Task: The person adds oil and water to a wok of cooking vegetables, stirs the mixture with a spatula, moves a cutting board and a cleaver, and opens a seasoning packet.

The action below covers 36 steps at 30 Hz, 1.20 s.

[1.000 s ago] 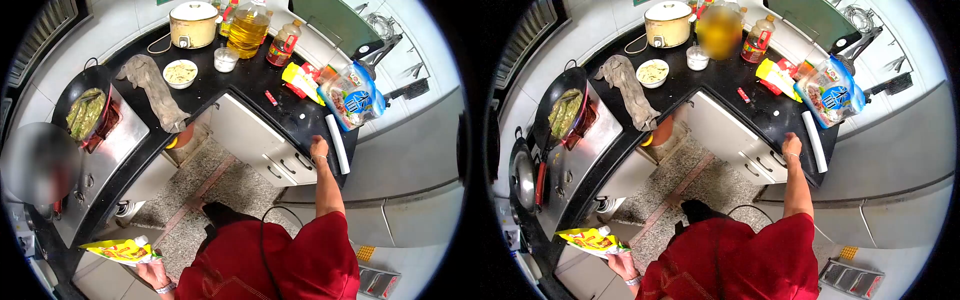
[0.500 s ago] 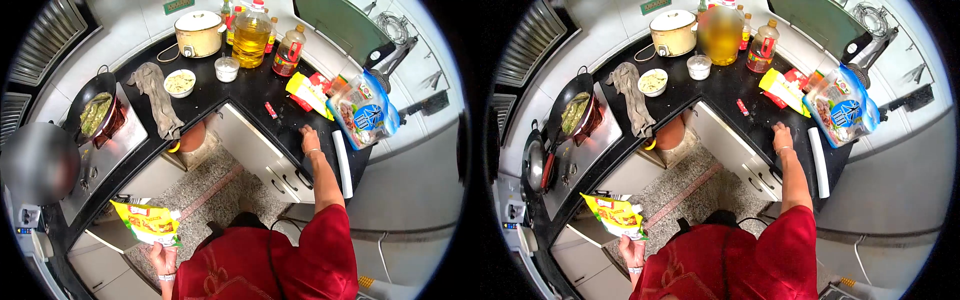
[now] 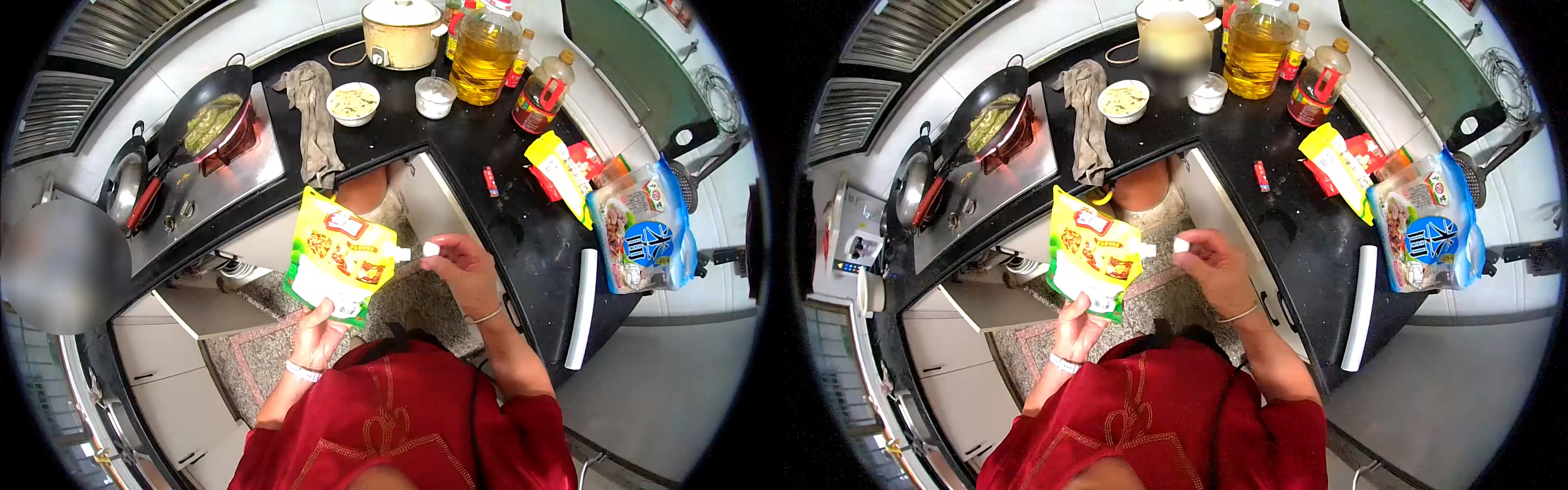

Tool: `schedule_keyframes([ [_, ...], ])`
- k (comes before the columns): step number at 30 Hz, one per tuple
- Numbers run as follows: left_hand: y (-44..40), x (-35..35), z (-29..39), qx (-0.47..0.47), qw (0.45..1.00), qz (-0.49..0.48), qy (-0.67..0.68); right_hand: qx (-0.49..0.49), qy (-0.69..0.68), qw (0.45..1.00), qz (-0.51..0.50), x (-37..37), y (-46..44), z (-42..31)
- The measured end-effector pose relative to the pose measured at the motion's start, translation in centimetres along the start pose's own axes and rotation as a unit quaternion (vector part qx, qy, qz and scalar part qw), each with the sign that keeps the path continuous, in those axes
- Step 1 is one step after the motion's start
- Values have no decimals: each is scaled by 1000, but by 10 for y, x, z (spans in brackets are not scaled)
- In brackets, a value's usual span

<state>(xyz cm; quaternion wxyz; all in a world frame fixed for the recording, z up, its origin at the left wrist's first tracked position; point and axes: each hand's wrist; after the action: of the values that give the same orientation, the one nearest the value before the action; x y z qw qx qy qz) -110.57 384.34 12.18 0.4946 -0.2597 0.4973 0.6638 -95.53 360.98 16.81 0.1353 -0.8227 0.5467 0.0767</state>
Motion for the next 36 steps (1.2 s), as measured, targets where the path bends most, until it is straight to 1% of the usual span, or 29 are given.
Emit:
schedule_keyframes([
  [1,-1,0,-1,-1,1000,2,-7,3,-34,999,-18,-7,1,-3],
  [2,1,1,-2,2,1000,2,-2,20,-25,999,-27,-11,2,-3],
  [5,8,-3,-3,-12,1000,-6,-12,10,-45,998,-38,-21,8,-9],
  [8,18,-5,-3,-28,999,-1,-20,-11,-27,998,-53,-30,12,-11],
  [11,26,0,-2,-34,999,-1,-19,12,-35,998,-59,-38,17,-9],
  [14,37,0,1,-40,999,-2,-26,25,-5,998,-58,-47,22,-7],
  [17,44,6,2,-79,995,4,-58,28,36,998,-48,-57,26,-13],
  [20,49,11,4,-91,994,4,-61,-6,52,997,-59,-62,29,-18],
  [23,57,7,5,-114,992,9,-54,12,89,993,-79,-69,31,-15],
  [26,61,9,8,-128,989,-8,-70,-104,146,979,-101,-68,28,-18],
  [29,64,9,11,-126,990,-5,-63,-192,63,970,-133,-66,29,-16],
  [32,68,12,13,-121,991,-6,-51,-46,111,986,-118,-72,36,-21],
  [34,69,16,13,-115,992,-5,-50,44,108,988,-98,-89,42,-20],
  [36,71,17,13,-105,993,-9,-48,24,136,984,-114,-93,44,-27],
])
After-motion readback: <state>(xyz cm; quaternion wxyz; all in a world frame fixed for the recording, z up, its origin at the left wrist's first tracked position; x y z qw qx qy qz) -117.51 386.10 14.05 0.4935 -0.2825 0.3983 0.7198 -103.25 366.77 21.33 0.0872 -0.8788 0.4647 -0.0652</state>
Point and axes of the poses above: each hand's wrist, its own y-axis away from the middle knuckle, its own x-axis out of the back of the hand, z = x × y, and after that the axes turned 8 degrees about x, right-handed
